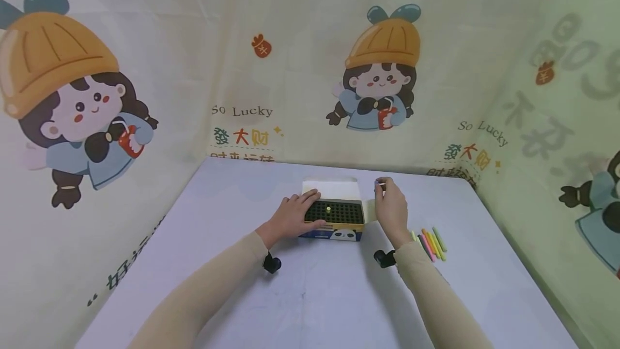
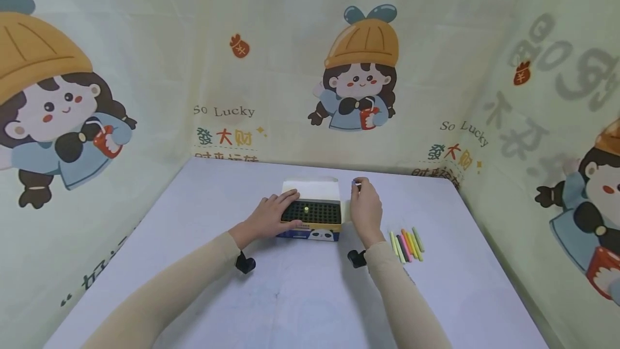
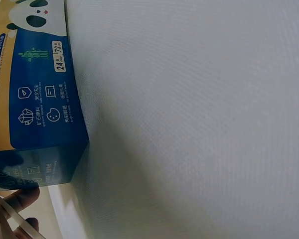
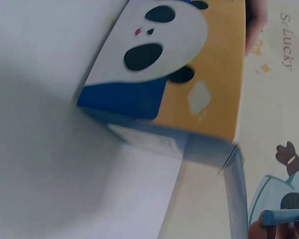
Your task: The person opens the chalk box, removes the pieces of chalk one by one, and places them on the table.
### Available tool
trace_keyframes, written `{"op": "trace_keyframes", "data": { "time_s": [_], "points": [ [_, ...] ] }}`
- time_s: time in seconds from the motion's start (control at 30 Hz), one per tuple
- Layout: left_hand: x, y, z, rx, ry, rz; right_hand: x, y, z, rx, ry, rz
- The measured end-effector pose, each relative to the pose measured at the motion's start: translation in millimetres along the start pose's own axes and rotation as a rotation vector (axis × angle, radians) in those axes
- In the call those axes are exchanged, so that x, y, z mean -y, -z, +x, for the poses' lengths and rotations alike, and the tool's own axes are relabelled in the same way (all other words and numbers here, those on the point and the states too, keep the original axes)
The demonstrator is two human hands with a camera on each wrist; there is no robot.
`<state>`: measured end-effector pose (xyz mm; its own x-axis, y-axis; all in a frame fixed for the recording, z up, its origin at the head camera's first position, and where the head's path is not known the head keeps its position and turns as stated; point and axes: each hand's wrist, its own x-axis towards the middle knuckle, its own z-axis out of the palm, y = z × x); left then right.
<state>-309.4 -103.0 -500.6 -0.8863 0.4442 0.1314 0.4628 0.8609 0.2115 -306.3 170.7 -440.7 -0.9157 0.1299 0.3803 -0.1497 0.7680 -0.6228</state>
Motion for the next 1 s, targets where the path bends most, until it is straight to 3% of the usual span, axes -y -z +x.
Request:
{"op": "trace_keyframes", "data": {
  "time_s": [0.33, 0.6, 1.0],
  "points": [
    [-3.7, -2.1, -0.2, 0.015, 0.014, -0.005, -32.7, 13.9, -4.8, 0.053, -0.105, -0.061],
    [-4.8, 0.1, -1.1, -0.001, 0.014, 0.0, -64.6, 14.0, -9.8, 0.103, -0.17, -0.118],
    [-4.1, -1.1, -1.5, -0.013, 0.014, -0.006, -96.1, 19.0, -19.8, 0.153, -0.153, -0.241]
  ]
}}
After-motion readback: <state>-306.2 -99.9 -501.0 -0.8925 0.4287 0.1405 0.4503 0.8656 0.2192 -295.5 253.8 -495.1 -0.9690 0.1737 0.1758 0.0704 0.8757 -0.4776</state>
